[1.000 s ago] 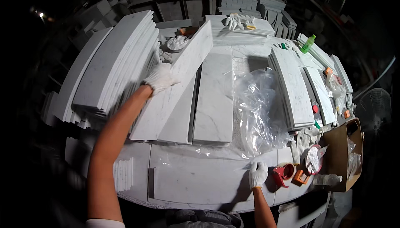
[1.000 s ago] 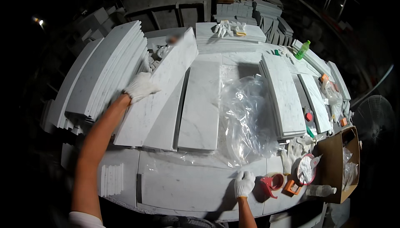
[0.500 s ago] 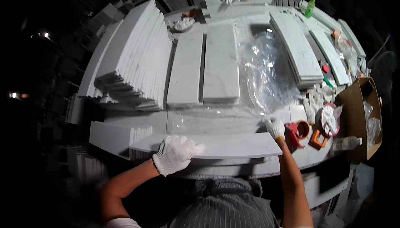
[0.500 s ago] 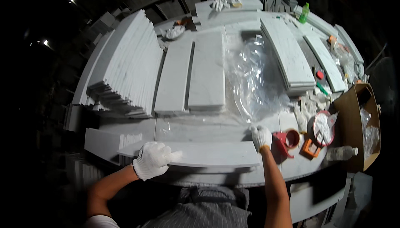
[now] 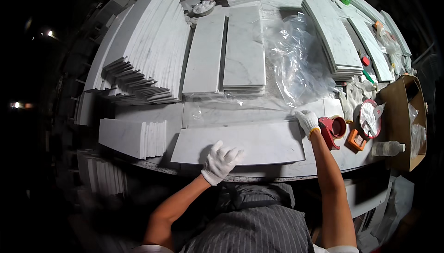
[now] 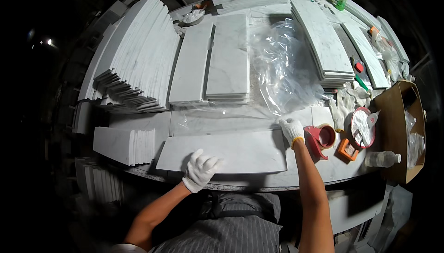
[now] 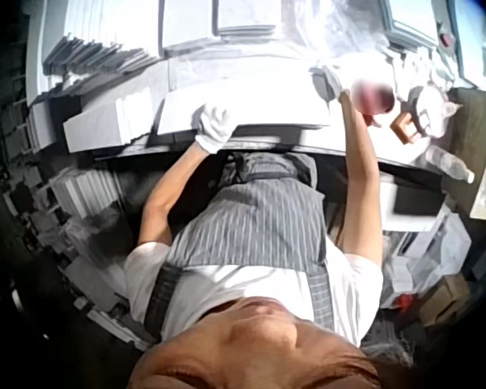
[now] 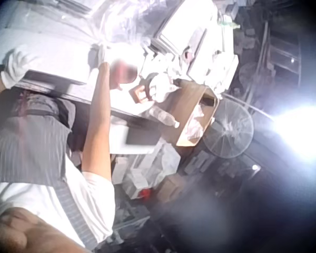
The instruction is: The person wraps individual white rectangular tiles in clear plastic film, then places them into a cardboard box. The person handles the tiles one at a time, smoothing the plastic around each tile before stacking them in the box.
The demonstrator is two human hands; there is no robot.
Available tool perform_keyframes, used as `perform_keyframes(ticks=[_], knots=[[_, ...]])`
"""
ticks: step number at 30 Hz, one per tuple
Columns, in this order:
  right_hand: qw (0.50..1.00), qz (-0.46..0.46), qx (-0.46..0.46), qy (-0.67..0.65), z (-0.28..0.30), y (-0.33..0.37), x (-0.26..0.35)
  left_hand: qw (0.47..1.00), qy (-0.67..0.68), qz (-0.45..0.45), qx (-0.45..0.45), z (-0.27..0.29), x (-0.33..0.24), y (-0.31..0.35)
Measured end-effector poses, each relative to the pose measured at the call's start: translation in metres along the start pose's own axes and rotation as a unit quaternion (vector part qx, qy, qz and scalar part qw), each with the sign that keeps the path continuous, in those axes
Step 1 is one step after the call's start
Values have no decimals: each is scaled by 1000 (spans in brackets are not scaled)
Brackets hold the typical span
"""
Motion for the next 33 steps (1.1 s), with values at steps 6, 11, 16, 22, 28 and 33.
perform_keyframes(ticks=[6,11,16,22,28,33], knots=[[1000,-7,14,-11,-6,0,8,997,28,32,60,-46,-3,29],[999,5,9,53,-2,-9,-4,992,56,-6,111,-50,-13,18],[1000,9,-2,0,-9,-5,-4,990,74,-33,115,-52,-11,20],[999,28,-6,34,-2,5,12,992,80,-49,83,-58,-3,27],[992,83,-42,88,-1,-3,-5,982,109,-17,154,-58,6,20],[994,73,-34,80,-6,0,4,919,-1,394,-8,-63,123,82]])
Point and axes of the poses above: each hand's wrist, its own y-axis away from the middle knuckle, its own z-axis out of the back of the hand, x = y × z, the point moved 8 cm from there along -y, towards the middle knuckle, and after that the axes turned 7 degrees about z, right-handed, at the moved point
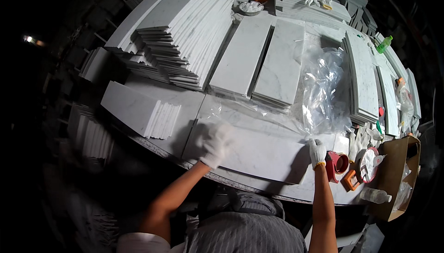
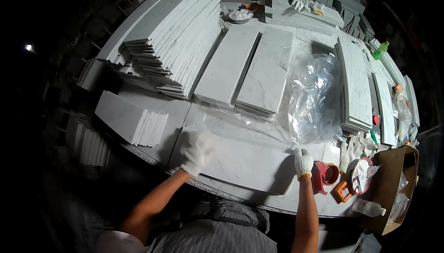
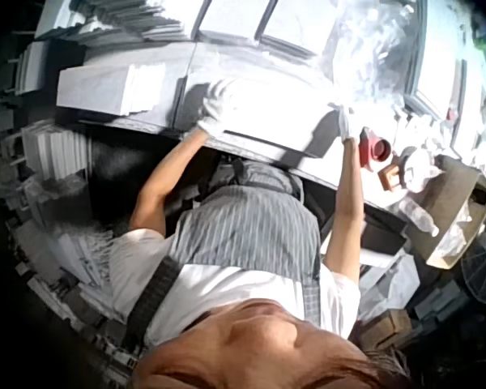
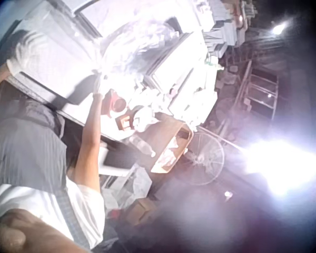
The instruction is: The person wraps individual white rectangular tiles in clear plastic film, then places them into a cardboard box. The person handles the tiles one at a time, smoothing the plastic around each tile before stacking them in the box.
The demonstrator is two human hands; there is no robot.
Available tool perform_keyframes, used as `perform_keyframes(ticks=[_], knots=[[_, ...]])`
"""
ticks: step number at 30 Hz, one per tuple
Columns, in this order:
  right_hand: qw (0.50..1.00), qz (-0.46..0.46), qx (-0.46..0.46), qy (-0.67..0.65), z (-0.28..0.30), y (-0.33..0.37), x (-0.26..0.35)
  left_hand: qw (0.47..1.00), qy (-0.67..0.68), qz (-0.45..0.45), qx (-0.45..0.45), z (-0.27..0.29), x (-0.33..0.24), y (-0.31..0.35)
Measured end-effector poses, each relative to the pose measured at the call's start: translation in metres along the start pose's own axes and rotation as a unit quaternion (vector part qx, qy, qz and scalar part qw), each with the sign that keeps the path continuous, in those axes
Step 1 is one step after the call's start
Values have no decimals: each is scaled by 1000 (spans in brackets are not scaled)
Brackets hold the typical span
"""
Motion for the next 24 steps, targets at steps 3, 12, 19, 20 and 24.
perform_keyframes(ticks=[3,12,19,20,24], knots=[[1000,-7,-8,7,8,5,4,955,7,296,29,56,48,-31],[999,22,-36,-2,10,10,11,849,104,452,252,33,155,42],[960,217,-107,139,33,90,95,829,199,479,208,38,159,51],[954,228,-108,164,32,106,104,824,213,482,207,44,152,48],[965,227,-67,109,18,136,99,794,272,490,235,62,130,29]])
Point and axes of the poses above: each hand's wrist, its own y-axis away from the middle knuckle, its own z-axis out of the back of the hand, x = y × z, the point moved 8 cm from there along -y, towards the middle knuckle, and after that the axes turned 7 degrees about z, right-handed, at the moved point
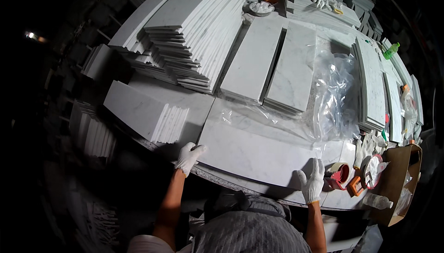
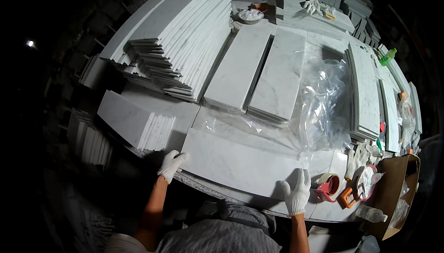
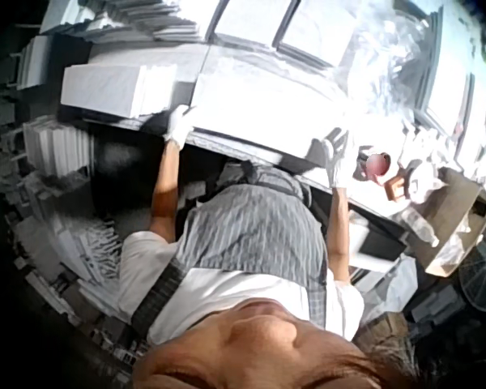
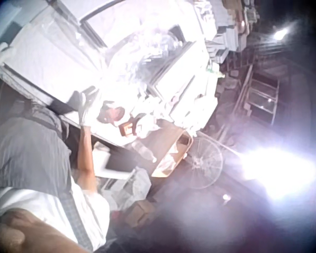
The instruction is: The person wraps individual white rectangular tiles in clear plastic film, then places them into a cardboard box. The person handles the tiles one at a time, smoothing the plastic around each tile before stacking them in the box.
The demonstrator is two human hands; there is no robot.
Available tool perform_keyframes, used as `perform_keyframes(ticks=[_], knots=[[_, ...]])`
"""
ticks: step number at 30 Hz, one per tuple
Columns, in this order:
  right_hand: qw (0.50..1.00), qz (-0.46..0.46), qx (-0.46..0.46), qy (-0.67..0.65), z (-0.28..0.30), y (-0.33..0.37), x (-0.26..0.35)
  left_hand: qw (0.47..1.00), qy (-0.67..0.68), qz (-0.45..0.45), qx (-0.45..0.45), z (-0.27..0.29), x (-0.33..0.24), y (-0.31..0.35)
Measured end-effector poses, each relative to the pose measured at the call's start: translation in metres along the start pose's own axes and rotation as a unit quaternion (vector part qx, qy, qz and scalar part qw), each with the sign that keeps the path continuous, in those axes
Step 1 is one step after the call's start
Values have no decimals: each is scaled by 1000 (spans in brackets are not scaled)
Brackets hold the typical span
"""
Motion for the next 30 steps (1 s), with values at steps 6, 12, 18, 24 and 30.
perform_keyframes(ticks=[6,12,18,24,30], knots=[[969,-132,-26,-205,-5,-15,-70,986,123,47,103,-8,28,-20],[568,-384,-17,-728,-14,-14,-109,981,175,4,84,-11,34,-31],[293,-225,-36,-928,21,-3,-89,977,195,32,82,-10,26,-23],[607,-333,466,-551,-31,84,57,958,268,3,104,-8,7,-9],[419,-488,211,-736,-106,95,103,948,293,-18,124,-6,-6,1]])
Point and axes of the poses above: each hand's wrist, its own y-axis away from the middle knuckle, its own z-axis out of the back of the hand, x = y × z, the point moved 8 cm from there along -y, towards the middle knuckle, and after that the axes turned 7 degrees about z, right-handed, at the moved point
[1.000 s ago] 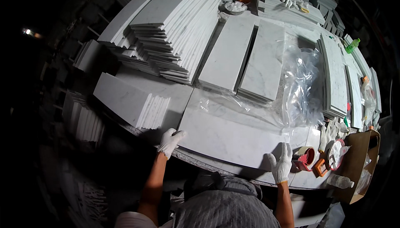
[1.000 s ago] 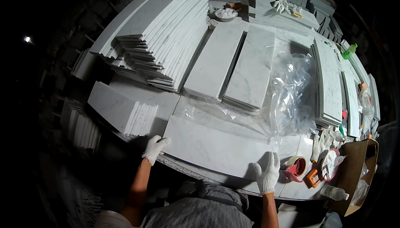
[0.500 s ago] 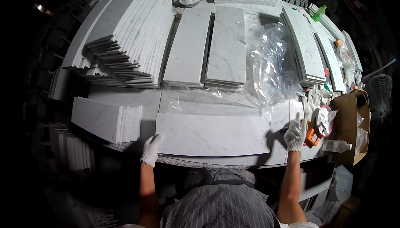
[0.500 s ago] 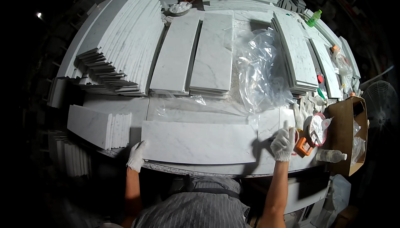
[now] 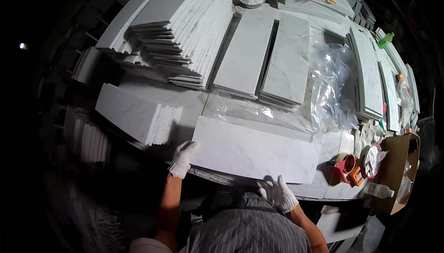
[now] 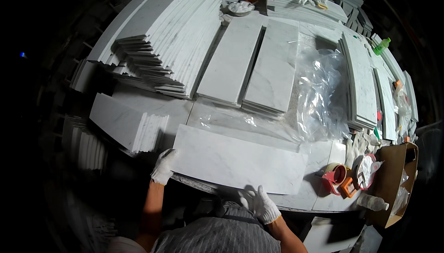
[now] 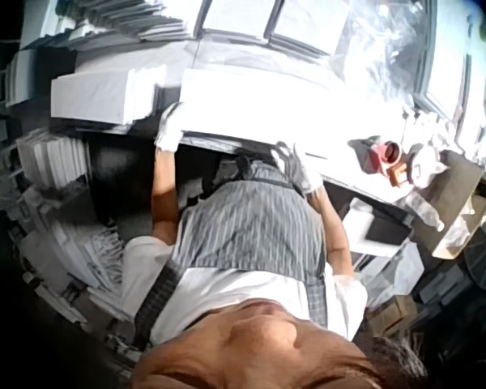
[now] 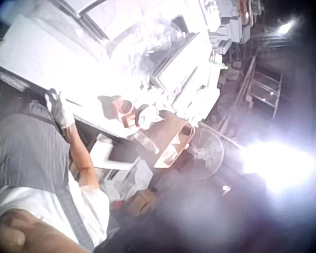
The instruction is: The person wraps individual white rectangular tiles in clear plastic film, then places them into a cardboard box. The person handles the tiles one at a time, smoothing the plastic around each tile before stacking them in the box.
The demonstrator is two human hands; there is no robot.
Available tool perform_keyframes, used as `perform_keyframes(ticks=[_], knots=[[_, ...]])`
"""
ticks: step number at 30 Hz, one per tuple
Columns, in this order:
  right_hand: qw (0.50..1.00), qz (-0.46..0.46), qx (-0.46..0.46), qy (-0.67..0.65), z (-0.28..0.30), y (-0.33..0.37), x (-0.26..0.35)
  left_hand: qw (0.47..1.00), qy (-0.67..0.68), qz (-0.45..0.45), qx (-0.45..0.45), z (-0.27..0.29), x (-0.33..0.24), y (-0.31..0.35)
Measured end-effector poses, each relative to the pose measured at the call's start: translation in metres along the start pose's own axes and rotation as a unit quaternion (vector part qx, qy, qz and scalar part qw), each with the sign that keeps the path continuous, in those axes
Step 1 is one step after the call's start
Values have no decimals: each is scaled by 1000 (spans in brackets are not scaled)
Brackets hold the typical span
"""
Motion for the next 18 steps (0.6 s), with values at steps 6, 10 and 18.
perform_keyframes(ticks=[6,10,18], knots=[[979,100,37,-175,-18,-37,-1,992,100,36,62,4,20,-4],[979,119,19,-165,-5,-41,-3,971,215,63,77,-6,37,0],[977,122,-87,-150,15,-44,-5,690,-531,-484,-89,2,-31,3]])
Point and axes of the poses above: each hand's wrist, its own y-axis away from the middle knuckle, its own z-axis out of the back of the hand, x = y × z, the point moved 8 cm from there along -y, towards the middle knuckle, and after that the axes turned 7 degrees about z, right-handed, at the moved point
